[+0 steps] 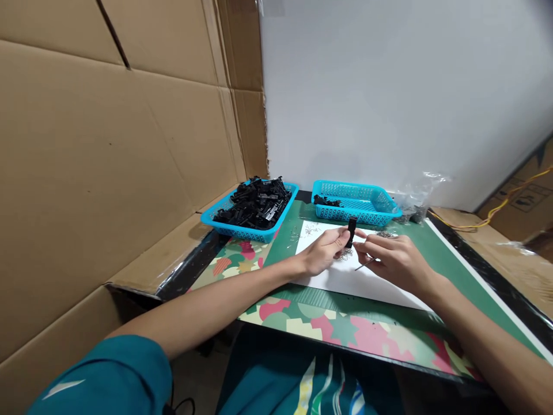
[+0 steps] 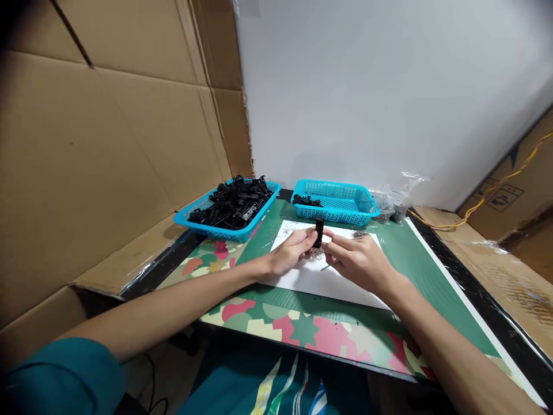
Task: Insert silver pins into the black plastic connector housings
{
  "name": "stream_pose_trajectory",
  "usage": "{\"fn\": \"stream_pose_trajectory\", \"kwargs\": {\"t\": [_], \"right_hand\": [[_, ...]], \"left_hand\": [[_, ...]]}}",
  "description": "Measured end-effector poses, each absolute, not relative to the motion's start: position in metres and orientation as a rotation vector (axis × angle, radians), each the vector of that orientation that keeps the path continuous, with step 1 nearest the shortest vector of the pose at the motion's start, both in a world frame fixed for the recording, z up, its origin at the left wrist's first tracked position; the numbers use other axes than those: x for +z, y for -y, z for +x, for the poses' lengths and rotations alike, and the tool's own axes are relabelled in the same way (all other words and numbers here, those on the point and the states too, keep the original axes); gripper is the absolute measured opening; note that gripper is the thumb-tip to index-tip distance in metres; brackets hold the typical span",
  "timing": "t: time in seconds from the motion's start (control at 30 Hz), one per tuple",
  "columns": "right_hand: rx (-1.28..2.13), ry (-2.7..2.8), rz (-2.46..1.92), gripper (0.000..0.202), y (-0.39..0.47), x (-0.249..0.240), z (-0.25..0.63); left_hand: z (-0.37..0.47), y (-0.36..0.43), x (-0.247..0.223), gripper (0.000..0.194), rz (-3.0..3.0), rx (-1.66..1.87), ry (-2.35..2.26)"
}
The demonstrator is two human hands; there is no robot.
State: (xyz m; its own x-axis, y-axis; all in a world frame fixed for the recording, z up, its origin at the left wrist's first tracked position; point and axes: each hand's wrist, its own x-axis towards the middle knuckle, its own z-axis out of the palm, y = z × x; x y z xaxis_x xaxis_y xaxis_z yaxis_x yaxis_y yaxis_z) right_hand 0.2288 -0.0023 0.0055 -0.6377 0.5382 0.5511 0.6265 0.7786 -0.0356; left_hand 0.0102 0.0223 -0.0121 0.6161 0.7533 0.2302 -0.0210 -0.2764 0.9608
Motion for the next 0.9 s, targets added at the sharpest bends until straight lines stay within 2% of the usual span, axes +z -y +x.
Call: {"fn": "stream_pose_trajectory", "kwargs": {"t": [0.23,0.47,0.6,0.9], "right_hand": [[-0.471,2.366,-0.620,0.028,-0.002,0.004,0.228],[-0.338,2.327,-0.666,0.029,-0.005,-0.002,0.227],[-0.241,2.308,-0.697,0.027,-0.006,-0.003,0.227],[-0.017,2.217,-0.759,0.022,-0.005,0.000,0.229]], "left_hand": [[0.008,-0.017,-0.004,0.045,1.890,0.825,-0.585],[0.008,-0.019,-0.007,0.048,1.861,0.804,-0.616],[0.011,-0.025,-0.012,0.050,1.649,0.766,-0.610],[0.008,-0.026,0.002,0.041,1.241,0.498,-0.605]]}}
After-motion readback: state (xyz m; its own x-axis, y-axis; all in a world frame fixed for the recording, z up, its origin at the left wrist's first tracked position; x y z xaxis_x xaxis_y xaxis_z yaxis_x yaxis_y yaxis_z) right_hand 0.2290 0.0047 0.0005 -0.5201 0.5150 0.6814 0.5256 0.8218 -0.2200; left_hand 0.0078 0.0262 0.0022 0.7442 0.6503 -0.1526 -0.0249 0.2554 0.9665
